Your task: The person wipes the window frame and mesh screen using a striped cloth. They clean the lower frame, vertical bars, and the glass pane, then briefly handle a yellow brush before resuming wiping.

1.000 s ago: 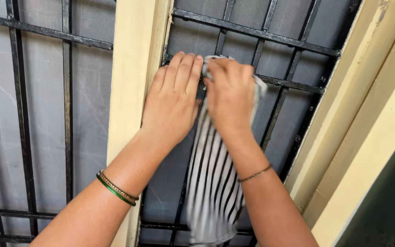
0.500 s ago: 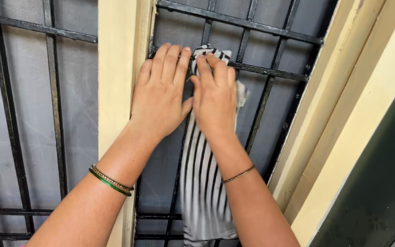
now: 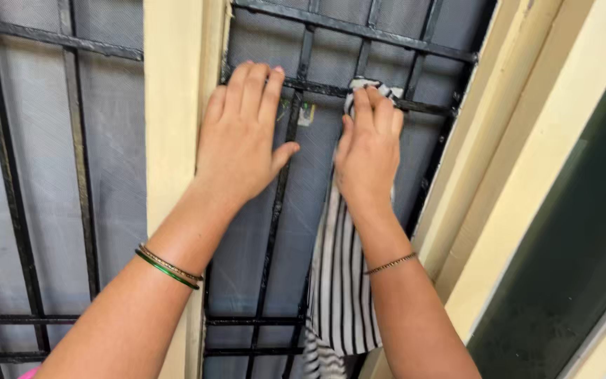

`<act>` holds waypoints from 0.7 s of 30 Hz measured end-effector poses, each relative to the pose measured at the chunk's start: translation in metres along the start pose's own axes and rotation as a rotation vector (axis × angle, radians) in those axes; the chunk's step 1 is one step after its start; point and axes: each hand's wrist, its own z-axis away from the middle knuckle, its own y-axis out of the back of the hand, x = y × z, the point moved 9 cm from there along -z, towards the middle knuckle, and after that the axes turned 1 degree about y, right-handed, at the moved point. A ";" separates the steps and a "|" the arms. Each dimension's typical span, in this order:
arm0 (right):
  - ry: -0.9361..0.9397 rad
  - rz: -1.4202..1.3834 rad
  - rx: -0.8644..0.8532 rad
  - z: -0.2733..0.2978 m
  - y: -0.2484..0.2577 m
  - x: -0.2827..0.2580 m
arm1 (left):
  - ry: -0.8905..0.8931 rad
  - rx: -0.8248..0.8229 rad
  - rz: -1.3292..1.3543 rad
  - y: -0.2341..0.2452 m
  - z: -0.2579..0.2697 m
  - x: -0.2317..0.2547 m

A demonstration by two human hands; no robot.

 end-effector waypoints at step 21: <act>0.038 0.138 0.111 -0.015 0.034 0.006 | 0.009 0.018 0.084 0.004 0.000 -0.001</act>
